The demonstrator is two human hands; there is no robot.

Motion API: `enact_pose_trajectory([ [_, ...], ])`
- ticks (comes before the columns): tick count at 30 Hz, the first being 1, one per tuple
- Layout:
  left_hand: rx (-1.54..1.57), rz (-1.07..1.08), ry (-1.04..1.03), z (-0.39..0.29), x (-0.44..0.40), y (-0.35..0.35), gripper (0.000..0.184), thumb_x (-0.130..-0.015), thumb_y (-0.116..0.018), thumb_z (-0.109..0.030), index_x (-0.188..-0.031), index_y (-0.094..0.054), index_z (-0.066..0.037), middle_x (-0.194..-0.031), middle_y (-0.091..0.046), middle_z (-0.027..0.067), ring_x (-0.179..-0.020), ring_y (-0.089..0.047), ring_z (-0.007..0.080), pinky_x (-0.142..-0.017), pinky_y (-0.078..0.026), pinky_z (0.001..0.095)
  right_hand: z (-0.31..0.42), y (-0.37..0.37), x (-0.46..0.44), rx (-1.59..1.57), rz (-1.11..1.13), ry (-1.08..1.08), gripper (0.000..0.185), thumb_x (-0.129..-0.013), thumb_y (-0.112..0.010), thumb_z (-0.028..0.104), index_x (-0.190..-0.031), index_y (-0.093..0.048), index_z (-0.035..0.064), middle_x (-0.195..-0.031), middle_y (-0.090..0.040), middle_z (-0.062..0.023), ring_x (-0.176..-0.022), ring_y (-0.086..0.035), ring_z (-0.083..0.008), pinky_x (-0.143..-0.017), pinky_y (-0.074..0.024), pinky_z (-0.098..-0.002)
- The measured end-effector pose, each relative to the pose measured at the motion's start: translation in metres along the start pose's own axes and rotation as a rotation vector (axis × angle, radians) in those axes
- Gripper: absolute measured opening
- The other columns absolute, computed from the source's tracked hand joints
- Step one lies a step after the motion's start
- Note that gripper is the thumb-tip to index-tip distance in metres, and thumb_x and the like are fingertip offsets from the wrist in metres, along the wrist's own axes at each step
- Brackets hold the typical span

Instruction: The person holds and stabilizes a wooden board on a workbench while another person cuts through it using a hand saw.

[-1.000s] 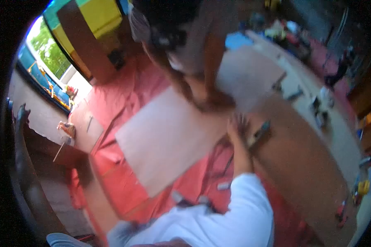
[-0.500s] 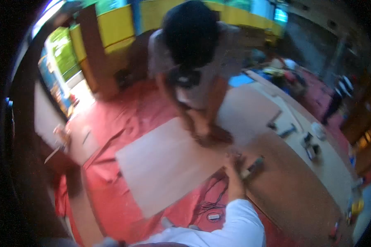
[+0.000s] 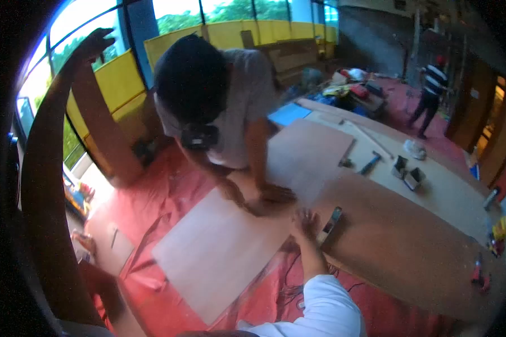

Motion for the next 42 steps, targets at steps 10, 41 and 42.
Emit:
enact_pose_trajectory([
  [10, 0.149, 0.195, -1.224, -0.399, 0.209, -0.099, 0.031, -0.088, -0.053, -0.033, -0.108, -0.050, -0.009, -0.074, -0.064, 0.0137, -0.060, -0.063, 0.0263, -0.051, -0.050, 0.0373, 0.011, 0.022, 0.000, -0.034, 0.087, -0.031, 0.051, -0.088, -0.044, 0.038, -0.129, -0.046, 0.0086, -0.139, -0.037, -0.0158, -0.131, -0.027, -0.0365, -0.110, -0.0097, -0.0540],
  [41, 1.888, 0.170, 1.836, -0.155, 0.845, -0.428, 0.046, -0.090, -0.056, -0.036, -0.120, -0.051, -0.002, -0.118, -0.057, 0.0058, -0.106, -0.057, 0.0166, -0.092, -0.046, 0.0307, 0.024, 0.030, -0.006, 0.106, 0.209, -0.020, 0.052, -0.087, -0.045, 0.045, -0.132, -0.046, 0.0176, -0.141, -0.036, -0.0115, -0.134, -0.024, -0.0311, -0.108, -0.0075, -0.0566],
  [42, 1.788, 0.146, 1.846, -0.154, 0.842, -0.421, 0.047, -0.089, -0.057, -0.036, -0.121, -0.050, -0.002, -0.118, -0.058, 0.0061, -0.106, -0.057, 0.0172, -0.092, -0.046, 0.0314, 0.022, 0.028, -0.005, 0.115, 0.203, -0.008, 0.052, -0.087, -0.045, 0.045, -0.132, -0.046, 0.0178, -0.140, -0.037, -0.0115, -0.134, -0.024, -0.0311, -0.108, -0.0076, -0.0565],
])
Point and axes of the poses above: each hand's wrist, its own x-axis away from the middle knuckle, its own y-axis out of the back of the hand, z = x × y, the point moved 6 cm from there along -x, towards the middle knuckle
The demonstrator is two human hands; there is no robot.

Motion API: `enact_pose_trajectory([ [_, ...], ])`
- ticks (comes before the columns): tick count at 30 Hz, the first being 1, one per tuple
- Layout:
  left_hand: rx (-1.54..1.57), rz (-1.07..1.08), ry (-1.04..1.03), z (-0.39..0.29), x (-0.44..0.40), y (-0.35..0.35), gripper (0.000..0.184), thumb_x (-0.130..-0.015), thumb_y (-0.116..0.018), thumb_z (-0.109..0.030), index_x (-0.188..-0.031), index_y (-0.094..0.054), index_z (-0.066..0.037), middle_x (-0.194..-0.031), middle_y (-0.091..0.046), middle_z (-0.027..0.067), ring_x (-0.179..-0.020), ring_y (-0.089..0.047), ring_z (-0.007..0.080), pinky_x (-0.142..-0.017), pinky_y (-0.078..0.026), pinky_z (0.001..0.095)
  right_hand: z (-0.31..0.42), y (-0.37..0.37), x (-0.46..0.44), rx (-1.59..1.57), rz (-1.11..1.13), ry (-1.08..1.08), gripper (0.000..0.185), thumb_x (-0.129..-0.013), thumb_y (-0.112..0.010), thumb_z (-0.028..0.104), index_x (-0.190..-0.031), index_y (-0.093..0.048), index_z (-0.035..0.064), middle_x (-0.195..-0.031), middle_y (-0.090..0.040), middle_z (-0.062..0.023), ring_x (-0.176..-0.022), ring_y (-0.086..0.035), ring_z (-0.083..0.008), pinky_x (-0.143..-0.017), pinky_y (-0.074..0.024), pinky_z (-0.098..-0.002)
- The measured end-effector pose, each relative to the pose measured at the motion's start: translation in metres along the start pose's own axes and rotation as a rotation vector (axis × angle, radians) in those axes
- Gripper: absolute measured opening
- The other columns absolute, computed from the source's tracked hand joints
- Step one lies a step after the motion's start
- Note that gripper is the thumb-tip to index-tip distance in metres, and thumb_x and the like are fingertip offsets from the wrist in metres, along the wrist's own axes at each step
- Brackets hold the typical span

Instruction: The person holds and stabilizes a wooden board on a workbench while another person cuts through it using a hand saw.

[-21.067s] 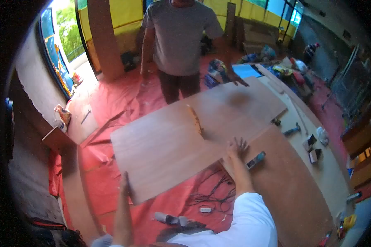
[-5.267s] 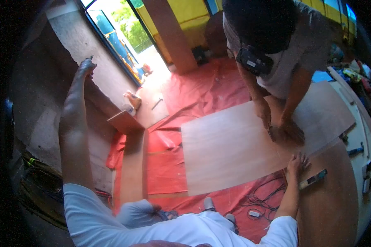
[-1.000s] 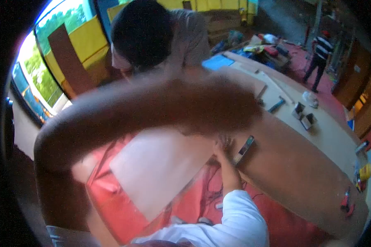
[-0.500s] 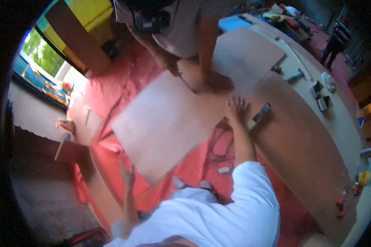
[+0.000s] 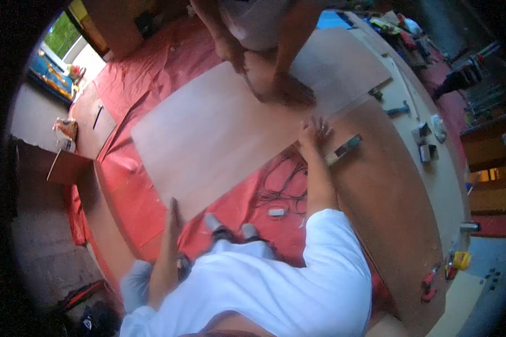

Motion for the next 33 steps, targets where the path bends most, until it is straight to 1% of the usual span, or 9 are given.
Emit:
enact_pose_trajectory([
  [1, -0.046, -0.060, -0.041, -0.003, 0.002, 0.001, 0.049, -0.088, -0.057, -0.037, -0.122, -0.049, -0.001, -0.117, -0.058, 0.0063, -0.106, -0.057, 0.0179, -0.092, -0.046, 0.0322, -0.002, -0.004, 0.000, -0.003, 0.010, -0.005, 0.053, -0.087, -0.044, 0.045, -0.132, -0.045, 0.0177, -0.140, -0.037, -0.0115, -0.134, -0.024, -0.0312, -0.108, -0.0076, -0.0564],
  [4, -0.041, -0.028, 0.022, 0.007, -0.014, 0.014, 0.051, -0.087, -0.059, -0.037, -0.122, -0.049, -0.001, -0.117, -0.058, 0.0068, -0.105, -0.057, 0.0176, -0.092, -0.046, 0.0323, -0.007, -0.009, -0.002, -0.004, 0.027, -0.004, 0.054, -0.088, -0.044, 0.046, -0.134, -0.043, 0.0174, -0.140, -0.037, -0.0115, -0.134, -0.025, -0.0311, -0.108, -0.0077, -0.0564],
  [8, -0.053, -0.067, -0.020, 0.010, -0.021, 0.023, 0.052, -0.086, -0.060, -0.037, -0.123, -0.050, -0.001, -0.117, -0.058, 0.0082, -0.104, -0.057, 0.0184, -0.091, -0.046, 0.0333, -0.003, -0.008, -0.005, 0.008, 0.044, -0.012, 0.055, -0.088, -0.043, 0.047, -0.134, -0.042, 0.0175, -0.141, -0.036, -0.0115, -0.134, -0.024, -0.0309, -0.107, -0.0079, -0.0570],
  [15, -0.092, -0.062, 0.002, 0.007, -0.016, 0.015, 0.058, -0.083, -0.062, -0.042, -0.122, -0.050, 0.000, -0.117, -0.059, 0.0097, -0.104, -0.057, 0.0210, -0.091, -0.046, 0.0348, -0.008, -0.013, -0.008, 0.019, -0.039, 0.035, 0.056, -0.088, -0.043, 0.048, -0.135, -0.041, 0.0186, -0.143, -0.034, -0.0097, -0.135, -0.022, -0.0307, -0.107, -0.0080, -0.0574],
  [19, -0.079, -0.054, 0.003, 0.003, -0.011, 0.008, 0.057, -0.084, -0.061, -0.042, -0.121, -0.051, -0.001, -0.116, -0.059, 0.0096, -0.104, -0.057, 0.0209, -0.090, -0.046, 0.0355, -0.005, -0.006, -0.004, -0.035, 0.011, -0.010, 0.054, -0.088, -0.043, 0.048, -0.134, -0.043, 0.0191, -0.142, -0.035, -0.0100, -0.135, -0.023, -0.0302, -0.107, -0.0081, -0.0572],
  [22, -0.136, -0.102, -0.098, -0.003, -0.004, 0.005, 0.055, -0.085, -0.061, -0.042, -0.119, -0.052, 0.000, -0.116, -0.059, 0.0087, -0.105, -0.057, 0.0196, -0.091, -0.046, 0.0339, 0.001, 0.001, 0.000, -0.028, 0.055, -0.041, 0.053, -0.088, -0.043, 0.048, -0.133, -0.045, 0.0190, -0.140, -0.037, -0.0107, -0.134, -0.024, -0.0301, -0.107, -0.0083, -0.0571],
  [26, -0.065, -0.060, -0.006, 0.008, -0.024, 0.018, 0.052, -0.087, -0.059, -0.039, -0.119, -0.052, 0.002, -0.118, -0.058, 0.0062, -0.107, -0.056, 0.0172, -0.093, -0.044, 0.0294, -0.004, -0.010, -0.004, -0.025, 0.010, -0.017, 0.053, -0.088, -0.043, 0.048, -0.132, -0.045, 0.0188, -0.140, -0.037, -0.0115, -0.134, -0.025, -0.0304, -0.107, -0.0084, -0.0572],
  [28, -0.080, -0.075, 0.050, 0.001, -0.006, 0.004, 0.052, -0.087, -0.059, -0.039, -0.118, -0.053, 0.002, -0.119, -0.058, 0.0052, -0.108, -0.055, 0.0162, -0.094, -0.042, 0.0276, -0.006, -0.012, -0.005, -0.025, -0.017, -0.010, 0.052, -0.088, -0.043, 0.047, -0.132, -0.045, 0.0189, -0.140, -0.037, -0.0118, -0.133, -0.025, -0.0310, -0.107, -0.0086, -0.0575],
  [33, -0.042, 0.024, -0.022, 0.014, -0.034, 0.028, 0.051, -0.086, -0.061, -0.040, -0.116, -0.055, 0.000, -0.115, -0.059, 0.0052, -0.104, -0.057, 0.0174, -0.091, -0.045, 0.0294, -0.007, -0.012, -0.003, -0.008, -0.008, -0.009, 0.052, -0.088, -0.042, 0.046, -0.133, -0.045, 0.0189, -0.139, -0.038, -0.0117, -0.132, -0.026, -0.0330, -0.107, -0.0096, -0.0583],
])
Point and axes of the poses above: each hand's wrist, its own x-axis away from the middle knuckle, its own y-axis out of the back of the hand, z = x × y, the point moved 6 cm from there along -x, towards the middle knuckle
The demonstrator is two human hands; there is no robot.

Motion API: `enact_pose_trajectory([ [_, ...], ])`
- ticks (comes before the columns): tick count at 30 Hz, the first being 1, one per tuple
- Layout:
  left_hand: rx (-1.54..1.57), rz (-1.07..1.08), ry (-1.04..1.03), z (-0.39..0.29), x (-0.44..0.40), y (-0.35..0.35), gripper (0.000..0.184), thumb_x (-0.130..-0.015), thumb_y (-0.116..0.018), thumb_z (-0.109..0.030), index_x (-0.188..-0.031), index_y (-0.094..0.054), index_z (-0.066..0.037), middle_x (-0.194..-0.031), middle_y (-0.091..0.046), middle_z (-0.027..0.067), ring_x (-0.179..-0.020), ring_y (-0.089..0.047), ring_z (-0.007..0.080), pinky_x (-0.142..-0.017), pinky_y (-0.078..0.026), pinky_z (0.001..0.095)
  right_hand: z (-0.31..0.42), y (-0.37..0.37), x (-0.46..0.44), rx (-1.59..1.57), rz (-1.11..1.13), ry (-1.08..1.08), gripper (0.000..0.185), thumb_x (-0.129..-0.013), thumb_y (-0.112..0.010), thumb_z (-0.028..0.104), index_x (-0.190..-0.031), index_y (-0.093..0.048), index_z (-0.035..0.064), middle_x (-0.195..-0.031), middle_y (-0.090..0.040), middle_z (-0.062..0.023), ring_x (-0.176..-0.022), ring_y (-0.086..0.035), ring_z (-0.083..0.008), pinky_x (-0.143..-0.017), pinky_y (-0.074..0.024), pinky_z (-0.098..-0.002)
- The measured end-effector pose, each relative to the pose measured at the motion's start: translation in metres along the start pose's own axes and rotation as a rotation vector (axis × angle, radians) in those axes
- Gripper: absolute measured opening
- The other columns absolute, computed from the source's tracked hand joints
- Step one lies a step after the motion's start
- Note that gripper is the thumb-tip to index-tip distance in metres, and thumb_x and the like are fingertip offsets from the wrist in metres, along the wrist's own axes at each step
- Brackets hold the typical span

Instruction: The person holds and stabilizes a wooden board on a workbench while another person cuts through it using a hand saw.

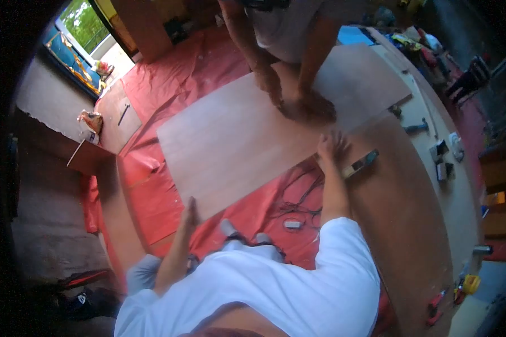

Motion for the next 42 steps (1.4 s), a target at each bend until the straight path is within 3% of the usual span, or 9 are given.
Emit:
enact_pose_trajectory([
  [4, -0.133, -0.130, 0.015, -0.012, 0.016, -0.009, 0.051, -0.086, -0.061, -0.040, -0.117, -0.054, -0.001, -0.114, -0.060, 0.0052, -0.101, -0.059, 0.0187, -0.090, -0.046, 0.0320, 0.002, 0.001, -0.002, -0.004, 0.022, -0.005, 0.053, -0.088, -0.042, 0.046, -0.134, -0.043, 0.0184, -0.140, -0.037, -0.0113, -0.132, -0.026, -0.0338, -0.107, -0.0103, -0.0578],
  [13, -0.004, 0.031, 0.066, -0.004, 0.001, -0.005, 0.052, -0.086, -0.059, -0.042, -0.120, -0.051, -0.003, -0.112, -0.060, 0.0076, -0.099, -0.059, 0.0208, -0.087, -0.048, 0.0363, -0.002, 0.002, 0.000, -0.002, -0.010, 0.002, 0.053, -0.089, -0.042, 0.046, -0.133, -0.043, 0.0168, -0.141, -0.035, -0.0116, -0.133, -0.025, -0.0317, -0.108, -0.0107, -0.0553],
  [22, -0.021, -0.016, 0.164, -0.002, 0.006, -0.003, 0.057, -0.084, -0.061, -0.045, -0.121, -0.050, -0.003, -0.113, -0.060, 0.0087, -0.099, -0.059, 0.0225, -0.087, -0.048, 0.0370, 0.003, 0.013, 0.002, -0.014, -0.009, -0.019, 0.052, -0.088, -0.043, 0.044, -0.132, -0.044, 0.0165, -0.141, -0.036, -0.0112, -0.133, -0.026, -0.0313, -0.108, -0.0109, -0.0549],
  [25, -0.052, -0.047, 0.061, -0.006, 0.009, -0.008, 0.057, -0.083, -0.061, -0.046, -0.121, -0.050, -0.004, -0.114, -0.060, 0.0088, -0.099, -0.059, 0.0229, -0.088, -0.048, 0.0377, 0.003, 0.010, 0.000, -0.021, -0.032, -0.012, 0.052, -0.088, -0.044, 0.044, -0.132, -0.045, 0.0169, -0.140, -0.037, -0.0111, -0.132, -0.026, -0.0311, -0.108, -0.0110, -0.0550],
  [37, -0.125, -0.128, 0.025, -0.020, 0.029, -0.023, 0.053, -0.083, -0.061, -0.047, -0.115, -0.054, -0.004, -0.106, -0.063, 0.0075, -0.096, -0.061, 0.0211, -0.085, -0.050, 0.0375, 0.001, 0.005, 0.000, -0.019, -0.050, 0.000, 0.050, -0.087, -0.047, 0.043, -0.130, -0.048, 0.0169, -0.139, -0.039, -0.0112, -0.131, -0.029, -0.0315, -0.107, -0.0116, -0.0581],
  [42, -0.045, -0.013, 0.058, -0.016, 0.026, -0.024, 0.056, -0.082, -0.061, -0.048, -0.116, -0.053, -0.003, -0.108, -0.062, 0.0082, -0.096, -0.061, 0.0223, -0.086, -0.050, 0.0383, 0.000, 0.003, 0.003, -0.020, -0.097, 0.018, 0.050, -0.087, -0.048, 0.042, -0.129, -0.048, 0.0167, -0.138, -0.040, -0.0114, -0.130, -0.030, -0.0323, -0.107, -0.0113, -0.0580],
])
Point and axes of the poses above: each hand's wrist, its own x-axis away from the middle knuckle, its own y-axis out of the back of the hand, z = x × y, the point moved 6 cm from there along -x, towards the middle knuckle
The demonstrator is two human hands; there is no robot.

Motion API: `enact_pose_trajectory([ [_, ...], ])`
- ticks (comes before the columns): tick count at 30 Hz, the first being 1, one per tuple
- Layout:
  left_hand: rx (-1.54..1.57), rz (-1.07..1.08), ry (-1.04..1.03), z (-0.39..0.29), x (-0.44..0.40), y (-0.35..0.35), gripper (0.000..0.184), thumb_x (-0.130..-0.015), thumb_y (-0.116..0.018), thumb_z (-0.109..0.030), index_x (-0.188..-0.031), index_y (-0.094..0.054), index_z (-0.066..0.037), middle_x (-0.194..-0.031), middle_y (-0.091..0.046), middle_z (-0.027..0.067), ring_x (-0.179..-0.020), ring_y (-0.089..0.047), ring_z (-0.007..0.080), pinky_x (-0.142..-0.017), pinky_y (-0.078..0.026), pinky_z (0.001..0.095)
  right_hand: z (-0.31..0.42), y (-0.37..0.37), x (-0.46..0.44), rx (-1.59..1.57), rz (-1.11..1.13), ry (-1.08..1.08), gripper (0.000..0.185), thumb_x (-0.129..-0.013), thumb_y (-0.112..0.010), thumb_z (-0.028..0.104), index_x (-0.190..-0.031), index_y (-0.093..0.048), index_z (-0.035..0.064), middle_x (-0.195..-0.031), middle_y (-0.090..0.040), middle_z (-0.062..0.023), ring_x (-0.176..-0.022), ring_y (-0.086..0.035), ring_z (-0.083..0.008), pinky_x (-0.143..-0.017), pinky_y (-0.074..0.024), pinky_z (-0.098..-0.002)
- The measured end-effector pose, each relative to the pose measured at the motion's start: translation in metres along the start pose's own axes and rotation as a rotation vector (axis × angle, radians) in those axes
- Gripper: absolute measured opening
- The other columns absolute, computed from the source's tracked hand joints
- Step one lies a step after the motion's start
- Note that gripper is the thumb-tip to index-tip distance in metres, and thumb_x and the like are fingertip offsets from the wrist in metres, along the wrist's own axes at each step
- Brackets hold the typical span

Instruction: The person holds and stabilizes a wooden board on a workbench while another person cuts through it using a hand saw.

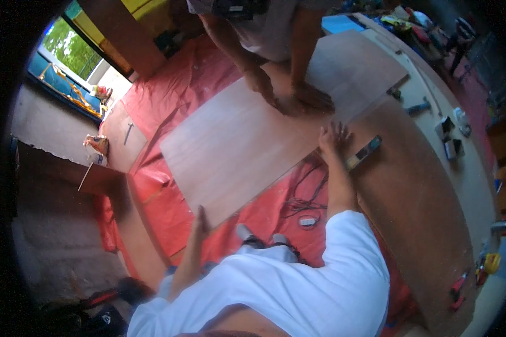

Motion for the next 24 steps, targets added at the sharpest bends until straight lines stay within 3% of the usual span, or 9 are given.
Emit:
enact_pose_trajectory([
  [7, 0.004, 0.034, 0.123, 0.012, -0.018, 0.016, 0.060, -0.080, -0.063, -0.050, -0.117, -0.053, -0.003, -0.110, -0.061, 0.0085, -0.098, -0.060, 0.0239, -0.086, -0.049, 0.0406, -0.003, -0.008, -0.004, -0.013, 0.007, -0.030, 0.050, -0.085, -0.051, 0.041, -0.128, -0.049, 0.0165, -0.138, -0.040, -0.0111, -0.131, -0.029, -0.0318, -0.107, -0.0112, -0.0577],
  [19, 0.008, 0.033, 0.075, 0.013, -0.017, 0.016, 0.063, -0.080, -0.064, -0.050, -0.119, -0.050, -0.002, -0.109, -0.061, 0.0092, -0.097, -0.060, 0.0251, -0.085, -0.049, 0.0442, 0.002, -0.001, -0.002, -0.001, 0.065, -0.031, 0.050, -0.088, -0.047, 0.043, -0.131, -0.047, 0.0185, -0.140, -0.037, -0.0102, -0.132, -0.027, -0.0312, -0.108, -0.0093, -0.0575],
  [24, 0.022, 0.045, 0.085, 0.015, -0.023, 0.020, 0.062, -0.082, -0.062, -0.048, -0.121, -0.049, -0.003, -0.111, -0.060, 0.0093, -0.099, -0.059, 0.0235, -0.087, -0.049, 0.0410, -0.001, -0.007, -0.003, -0.019, 0.064, -0.030, 0.050, -0.089, -0.044, 0.044, -0.131, -0.046, 0.0175, -0.142, -0.035, -0.0108, -0.133, -0.026, -0.0314, -0.108, -0.0067, -0.0571],
])
Point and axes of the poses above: each hand's wrist, its own x-axis away from the middle knuckle, its own y-axis out of the back of the hand, z = x × y, the point moved 6 cm from there along -x, towards the middle knuckle
